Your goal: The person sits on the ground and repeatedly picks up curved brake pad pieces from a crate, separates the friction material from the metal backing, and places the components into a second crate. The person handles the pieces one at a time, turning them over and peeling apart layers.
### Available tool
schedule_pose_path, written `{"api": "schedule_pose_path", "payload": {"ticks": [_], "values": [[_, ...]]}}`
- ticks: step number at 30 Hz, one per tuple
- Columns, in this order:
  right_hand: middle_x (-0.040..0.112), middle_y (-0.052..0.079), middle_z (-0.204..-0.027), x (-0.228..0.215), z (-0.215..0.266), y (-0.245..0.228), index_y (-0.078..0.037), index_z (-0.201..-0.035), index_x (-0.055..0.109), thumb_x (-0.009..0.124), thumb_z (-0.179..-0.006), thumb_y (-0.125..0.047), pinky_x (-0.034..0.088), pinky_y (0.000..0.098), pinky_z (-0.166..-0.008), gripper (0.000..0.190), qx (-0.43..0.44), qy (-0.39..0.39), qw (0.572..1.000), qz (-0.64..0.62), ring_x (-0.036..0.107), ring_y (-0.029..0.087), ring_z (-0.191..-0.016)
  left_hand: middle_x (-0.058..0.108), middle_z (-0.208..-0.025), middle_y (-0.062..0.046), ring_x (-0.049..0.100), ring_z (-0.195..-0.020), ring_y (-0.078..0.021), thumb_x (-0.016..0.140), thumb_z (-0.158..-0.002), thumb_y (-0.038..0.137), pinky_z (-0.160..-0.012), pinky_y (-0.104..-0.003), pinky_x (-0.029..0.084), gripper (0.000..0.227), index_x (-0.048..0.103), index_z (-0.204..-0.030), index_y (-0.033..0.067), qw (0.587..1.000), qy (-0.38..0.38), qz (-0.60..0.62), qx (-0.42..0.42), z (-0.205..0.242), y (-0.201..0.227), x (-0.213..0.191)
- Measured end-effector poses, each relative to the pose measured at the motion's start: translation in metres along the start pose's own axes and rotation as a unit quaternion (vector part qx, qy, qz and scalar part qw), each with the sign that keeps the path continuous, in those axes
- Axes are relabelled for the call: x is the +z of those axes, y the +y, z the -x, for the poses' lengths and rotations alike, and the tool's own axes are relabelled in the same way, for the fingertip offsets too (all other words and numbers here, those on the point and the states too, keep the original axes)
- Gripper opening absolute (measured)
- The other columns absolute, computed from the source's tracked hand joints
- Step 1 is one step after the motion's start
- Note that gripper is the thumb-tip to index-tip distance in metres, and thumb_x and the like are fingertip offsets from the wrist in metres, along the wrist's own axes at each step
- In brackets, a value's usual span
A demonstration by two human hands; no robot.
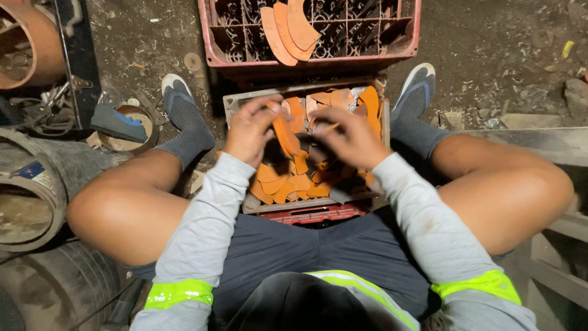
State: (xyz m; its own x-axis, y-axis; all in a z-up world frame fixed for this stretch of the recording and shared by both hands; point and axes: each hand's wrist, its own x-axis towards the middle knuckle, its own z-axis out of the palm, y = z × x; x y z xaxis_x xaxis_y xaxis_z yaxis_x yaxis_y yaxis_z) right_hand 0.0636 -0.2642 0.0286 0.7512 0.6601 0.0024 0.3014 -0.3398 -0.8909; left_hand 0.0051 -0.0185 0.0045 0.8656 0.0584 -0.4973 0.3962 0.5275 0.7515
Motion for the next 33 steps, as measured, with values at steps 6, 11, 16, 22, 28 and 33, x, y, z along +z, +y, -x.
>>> {"api": "schedule_pose_path", "payload": {"ticks": [6,11,16,22,28,33], "values": [[0.066,0.016,-0.119,-0.029,-0.007,0.061,-0.012,-0.123,0.070,0.070,-0.088,-0.004,0.052,0.0442,-0.101,0.036,0.037,0.030,0.967,0.250,0.063,0.036,-0.113,0.073,-0.104,-0.014,0.076,-0.098,-0.0231,0.065,-0.098,0.010,-0.084,-0.035,0.065,0.032,0.061,-0.128,-0.0009,0.994,0.071,-0.023,0.079,0.005,0.039,-0.024],[0.057,0.016,-0.130,0.025,-0.008,0.065,-0.016,-0.121,0.070,0.076,-0.071,-0.003,0.038,0.0552,-0.094,0.052,0.006,-0.079,0.924,0.375,0.053,0.037,-0.123,0.074,-0.107,-0.015,0.076,-0.098,-0.0228,0.066,-0.097,0.009,-0.087,-0.034,0.063,0.033,0.062,-0.128,-0.0014,1.000,0.009,-0.026,0.015,0.009,0.024,-0.017],[0.063,0.017,-0.113,0.013,-0.014,0.060,-0.006,-0.114,0.065,0.076,-0.081,-0.011,0.043,0.0499,-0.095,0.036,0.024,-0.035,0.934,0.355,0.058,0.039,-0.113,0.075,-0.107,-0.011,0.073,-0.096,-0.0174,0.067,-0.097,0.010,-0.084,-0.028,0.058,0.032,0.066,-0.128,0.0011,0.999,-0.016,-0.044,-0.017,0.006,0.010,-0.016],[0.063,0.017,-0.092,0.021,-0.010,0.013,-0.002,-0.107,0.055,0.071,-0.099,-0.015,0.053,0.0440,-0.076,0.022,0.072,0.076,0.988,0.116,0.067,0.039,-0.085,0.075,-0.108,-0.009,0.072,-0.096,-0.0147,0.068,-0.097,0.011,-0.081,-0.027,0.056,0.032,0.066,-0.127,0.0032,0.999,0.033,-0.028,-0.022,-0.001,-0.011,-0.008],[0.064,0.017,-0.108,0.039,-0.013,-0.039,0.000,-0.121,0.055,0.067,-0.100,-0.016,0.053,0.0393,-0.085,0.028,-0.025,0.019,1.000,0.005,0.068,0.034,-0.100,0.071,-0.115,-0.008,0.069,-0.099,-0.0143,0.068,-0.098,0.014,-0.082,-0.027,0.058,0.036,0.063,-0.133,0.0072,0.999,0.024,0.008,-0.025,0.000,0.000,-0.002],[0.060,0.017,-0.118,0.038,-0.037,-0.053,0.000,-0.126,0.053,0.061,-0.106,-0.015,0.052,0.0398,-0.095,0.026,-0.079,-0.008,0.997,-0.011,0.063,0.032,-0.110,0.071,-0.116,-0.009,0.070,-0.102,-0.0153,0.069,-0.100,0.012,-0.089,-0.029,0.061,0.043,0.059,-0.142,0.0073,0.997,-0.052,0.023,0.044,0.009,0.035,-0.011]]}}
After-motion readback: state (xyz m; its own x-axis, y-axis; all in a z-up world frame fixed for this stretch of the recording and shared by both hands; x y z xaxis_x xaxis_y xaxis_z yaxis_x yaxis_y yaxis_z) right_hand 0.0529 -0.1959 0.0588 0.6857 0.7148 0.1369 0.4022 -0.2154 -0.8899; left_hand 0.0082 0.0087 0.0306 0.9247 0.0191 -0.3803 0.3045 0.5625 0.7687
